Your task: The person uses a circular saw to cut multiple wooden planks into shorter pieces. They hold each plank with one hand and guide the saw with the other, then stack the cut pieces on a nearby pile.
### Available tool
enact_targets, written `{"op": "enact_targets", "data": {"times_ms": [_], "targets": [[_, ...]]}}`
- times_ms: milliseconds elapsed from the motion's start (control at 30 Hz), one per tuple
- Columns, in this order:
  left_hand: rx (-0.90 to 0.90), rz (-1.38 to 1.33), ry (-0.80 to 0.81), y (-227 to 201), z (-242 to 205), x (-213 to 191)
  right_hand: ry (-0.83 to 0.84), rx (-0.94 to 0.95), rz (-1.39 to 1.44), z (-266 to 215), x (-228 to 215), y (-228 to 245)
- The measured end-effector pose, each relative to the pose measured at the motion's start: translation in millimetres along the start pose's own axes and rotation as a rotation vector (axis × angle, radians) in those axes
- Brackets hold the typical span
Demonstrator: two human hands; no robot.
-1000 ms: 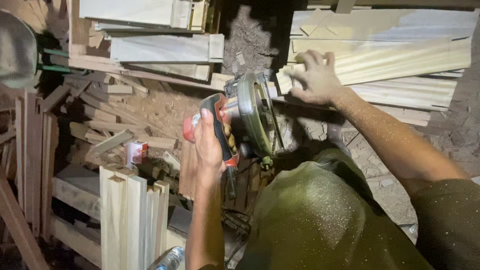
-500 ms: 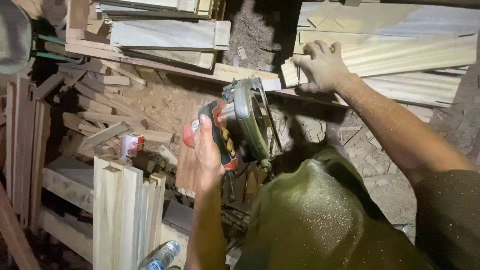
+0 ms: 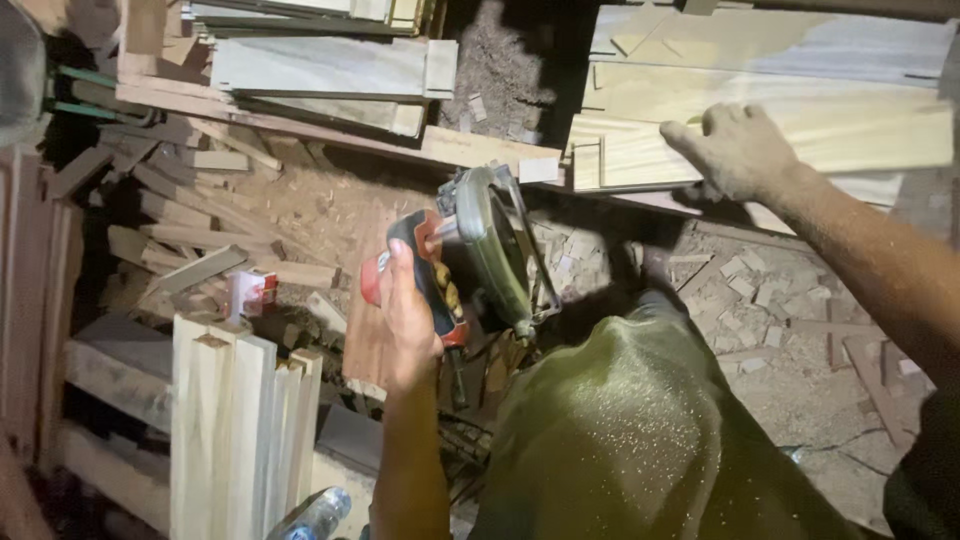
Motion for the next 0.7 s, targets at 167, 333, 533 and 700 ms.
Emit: {"op": "enact_targets", "data": {"times_ms": [167, 333, 533, 700], "targets": [[-0.020, 0.079, -0.067, 8, 1, -9, 0.110, 0.031, 0.266, 14, -13, -14], [-0.101, -0.009, 0.010, 0, -1, -3, 0.003, 0.224, 0.295, 34, -11, -27], [0.023, 0.210, -0.015, -16, -7, 9, -0.113, 0.054, 0.370, 54, -6, -26], [0.102, 0.172, 0.117, -15, -2, 20, -0.274, -0.080, 0.080, 65, 17, 1]]}}
Point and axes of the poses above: each hand's wrist, its own z-axis towards the middle knuckle, its own x-axis out of the palm, y = z × x, the point moved 1 cm from there along z, towards the middle knuckle, and after that the axes turned 15 degrees about z, right-handed, at the moved point
